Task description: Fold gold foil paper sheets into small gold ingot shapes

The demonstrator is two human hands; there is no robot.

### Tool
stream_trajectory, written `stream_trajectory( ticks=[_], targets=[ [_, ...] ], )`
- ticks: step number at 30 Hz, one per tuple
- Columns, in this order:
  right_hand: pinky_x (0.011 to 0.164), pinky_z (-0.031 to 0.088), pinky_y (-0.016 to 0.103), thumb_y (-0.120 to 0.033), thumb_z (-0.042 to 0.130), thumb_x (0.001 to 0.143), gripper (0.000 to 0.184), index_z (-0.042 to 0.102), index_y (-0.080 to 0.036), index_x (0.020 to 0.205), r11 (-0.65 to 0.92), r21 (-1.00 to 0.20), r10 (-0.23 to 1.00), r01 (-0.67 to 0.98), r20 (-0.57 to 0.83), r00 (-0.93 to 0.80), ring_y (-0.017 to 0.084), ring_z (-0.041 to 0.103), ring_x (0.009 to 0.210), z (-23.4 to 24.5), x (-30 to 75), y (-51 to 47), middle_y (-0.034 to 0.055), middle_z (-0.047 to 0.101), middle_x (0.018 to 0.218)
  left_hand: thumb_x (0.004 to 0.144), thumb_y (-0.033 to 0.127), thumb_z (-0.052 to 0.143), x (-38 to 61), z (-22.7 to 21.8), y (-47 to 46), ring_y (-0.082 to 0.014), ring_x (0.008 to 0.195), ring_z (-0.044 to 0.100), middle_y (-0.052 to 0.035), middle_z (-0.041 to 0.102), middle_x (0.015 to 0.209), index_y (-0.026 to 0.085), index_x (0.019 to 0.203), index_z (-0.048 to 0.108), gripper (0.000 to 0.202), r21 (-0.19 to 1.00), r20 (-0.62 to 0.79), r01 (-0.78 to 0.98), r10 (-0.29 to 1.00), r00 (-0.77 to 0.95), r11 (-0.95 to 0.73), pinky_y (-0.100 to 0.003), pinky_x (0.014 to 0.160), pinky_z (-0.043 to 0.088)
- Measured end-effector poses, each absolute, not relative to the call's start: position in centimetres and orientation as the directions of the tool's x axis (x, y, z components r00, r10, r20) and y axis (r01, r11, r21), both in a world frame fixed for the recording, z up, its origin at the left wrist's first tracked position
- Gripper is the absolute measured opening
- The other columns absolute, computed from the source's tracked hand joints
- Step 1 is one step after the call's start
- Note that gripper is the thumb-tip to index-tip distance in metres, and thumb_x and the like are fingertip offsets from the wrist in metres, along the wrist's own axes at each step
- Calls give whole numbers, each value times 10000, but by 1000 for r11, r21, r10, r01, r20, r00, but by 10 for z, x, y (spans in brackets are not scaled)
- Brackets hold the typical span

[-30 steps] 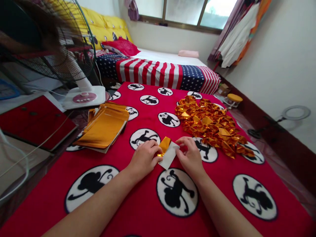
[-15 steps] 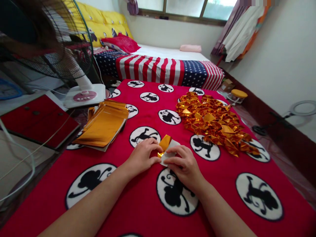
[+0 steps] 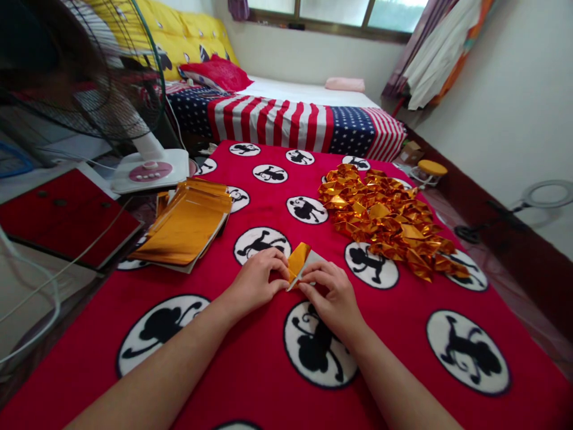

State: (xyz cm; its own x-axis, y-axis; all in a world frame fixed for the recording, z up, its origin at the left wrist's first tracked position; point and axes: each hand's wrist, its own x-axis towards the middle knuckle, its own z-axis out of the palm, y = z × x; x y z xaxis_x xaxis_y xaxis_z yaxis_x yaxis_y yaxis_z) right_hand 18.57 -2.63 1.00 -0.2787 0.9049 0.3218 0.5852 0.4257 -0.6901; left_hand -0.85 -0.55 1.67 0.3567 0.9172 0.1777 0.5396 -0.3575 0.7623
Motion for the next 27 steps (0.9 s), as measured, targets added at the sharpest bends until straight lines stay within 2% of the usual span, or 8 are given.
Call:
stream_trajectory(
  ticks=[13, 27],
  targets=[
    [829, 408, 346, -183, 697, 761, 102, 636, -221, 689, 327, -669, 942, 668, 284, -178, 192, 590, 896, 10, 178, -26, 21, 635, 947, 716, 144, 732, -11, 13, -4, -168, 880, 605, -31, 640, 921, 202, 694, 720, 64, 761, 181, 532, 909, 376, -372, -295, 802, 490],
    [795, 403, 335, -178, 677, 747, 125, 611, -213, 647, 276, -614, 955, 739, 260, -141, 189, 577, 857, 13, 171, -25, 18, 619, 901, 698, 120, 727, -10, 17, -5, -174, 887, 603, -33, 642, 925, 198, 676, 712, 82, 745, 160, 562, 914, 374, -361, -309, 816, 490]
  ],
)
